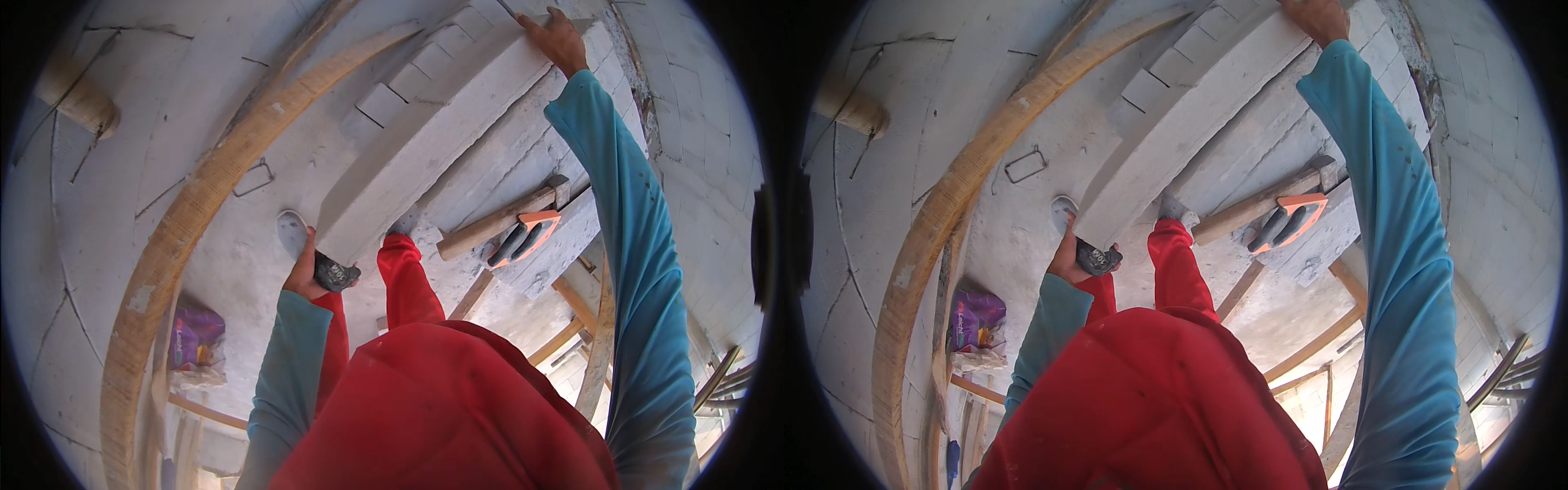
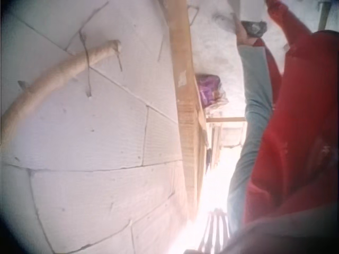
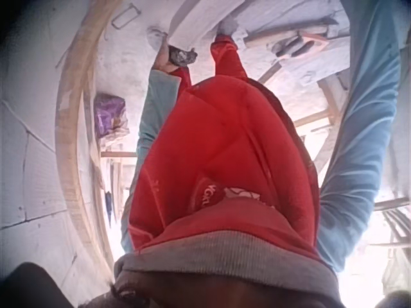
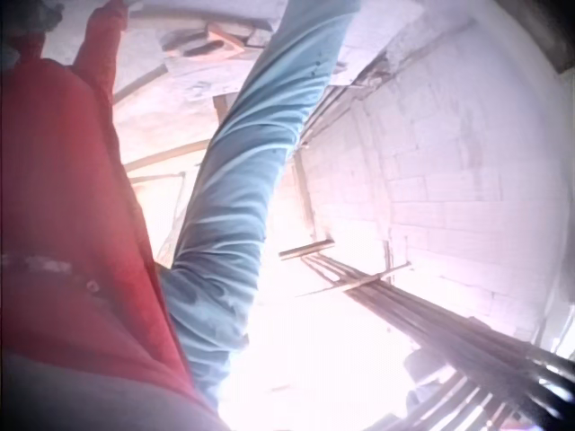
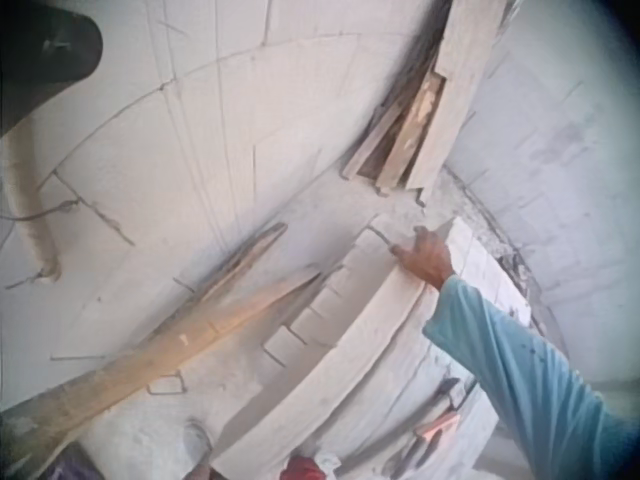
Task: The person measures a white stone brick with a tape measure and then uses a hatchet to chip and shape the stone on a makeshift table.
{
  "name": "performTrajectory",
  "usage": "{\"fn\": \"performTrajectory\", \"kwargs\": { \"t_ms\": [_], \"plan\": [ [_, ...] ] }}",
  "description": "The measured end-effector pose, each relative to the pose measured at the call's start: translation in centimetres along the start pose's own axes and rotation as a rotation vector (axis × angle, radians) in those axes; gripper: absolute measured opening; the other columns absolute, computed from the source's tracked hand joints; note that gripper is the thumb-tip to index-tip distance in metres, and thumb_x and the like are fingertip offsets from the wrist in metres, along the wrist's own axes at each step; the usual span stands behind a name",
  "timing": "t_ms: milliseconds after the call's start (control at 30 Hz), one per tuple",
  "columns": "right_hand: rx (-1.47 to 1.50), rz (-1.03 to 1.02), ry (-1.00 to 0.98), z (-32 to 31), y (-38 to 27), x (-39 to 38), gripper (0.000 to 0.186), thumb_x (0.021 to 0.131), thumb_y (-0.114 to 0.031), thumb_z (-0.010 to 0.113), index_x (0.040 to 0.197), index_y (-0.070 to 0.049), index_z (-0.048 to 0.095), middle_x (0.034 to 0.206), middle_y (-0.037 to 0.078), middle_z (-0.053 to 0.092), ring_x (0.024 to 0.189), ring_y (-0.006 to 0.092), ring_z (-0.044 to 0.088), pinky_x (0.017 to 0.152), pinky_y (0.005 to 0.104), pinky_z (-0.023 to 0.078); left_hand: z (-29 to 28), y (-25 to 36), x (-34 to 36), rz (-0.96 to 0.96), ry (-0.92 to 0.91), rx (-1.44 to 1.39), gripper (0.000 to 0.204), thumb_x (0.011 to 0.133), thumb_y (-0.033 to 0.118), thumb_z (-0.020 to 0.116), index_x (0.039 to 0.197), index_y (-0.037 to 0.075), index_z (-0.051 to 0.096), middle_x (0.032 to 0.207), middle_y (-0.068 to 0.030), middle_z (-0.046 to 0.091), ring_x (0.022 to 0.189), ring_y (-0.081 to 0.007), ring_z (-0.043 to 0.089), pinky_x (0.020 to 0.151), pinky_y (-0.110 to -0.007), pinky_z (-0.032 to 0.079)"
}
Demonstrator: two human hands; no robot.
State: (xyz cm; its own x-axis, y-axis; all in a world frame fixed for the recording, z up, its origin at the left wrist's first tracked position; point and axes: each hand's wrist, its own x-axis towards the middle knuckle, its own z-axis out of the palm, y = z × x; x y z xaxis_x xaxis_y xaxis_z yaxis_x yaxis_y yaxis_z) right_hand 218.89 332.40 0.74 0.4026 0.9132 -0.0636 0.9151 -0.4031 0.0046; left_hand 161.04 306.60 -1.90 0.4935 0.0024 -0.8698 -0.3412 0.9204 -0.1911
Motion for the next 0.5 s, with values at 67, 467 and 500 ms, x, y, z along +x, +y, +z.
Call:
{"fn": "performTrajectory", "kwargs": {
  "t_ms": [67,467,500],
  "plan": [
    [0.028,0.068,-0.069,0.3,0.6,0.5,0.093,0.083,-0.067,0.067,0.146,-0.001,0.051,0.135,0.029,0.062,0.126,0.0440,0.061,0.110,0.0452,0.047,-0.3,-0.2,0.5,-0.003,0.009,-0.019,0.081,0.097,0.079,0.035,0.143,0.015,0.051,0.118,-0.0182,0.066,0.093,-0.0355,0.066,0.067,-0.061,0.053],
    [0.087,0.028,0.019,0.9,0.7,0.5,0.081,0.084,-0.056,0.071,0.137,0.004,0.056,0.124,0.029,0.068,0.118,0.0448,0.065,0.106,0.0452,0.049,-1.2,0.3,0.8,-0.010,0.022,0.074,0.077,0.099,0.074,0.038,0.143,0.012,0.051,0.114,-0.0205,0.067,0.092,-0.0380,0.068,0.069,-0.061,0.055],
    [0.075,0.018,0.073,0.7,0.7,0.2,0.078,0.086,-0.055,0.071,0.136,0.003,0.058,0.124,0.028,0.068,0.117,0.0446,0.065,0.107,0.0452,0.049,-0.8,0.9,0.7,-0.015,-0.015,0.101,0.076,0.100,0.073,0.039,0.143,0.011,0.050,0.114,-0.0207,0.067,0.092,-0.0381,0.069,0.070,-0.060,0.055]
  ]
}}
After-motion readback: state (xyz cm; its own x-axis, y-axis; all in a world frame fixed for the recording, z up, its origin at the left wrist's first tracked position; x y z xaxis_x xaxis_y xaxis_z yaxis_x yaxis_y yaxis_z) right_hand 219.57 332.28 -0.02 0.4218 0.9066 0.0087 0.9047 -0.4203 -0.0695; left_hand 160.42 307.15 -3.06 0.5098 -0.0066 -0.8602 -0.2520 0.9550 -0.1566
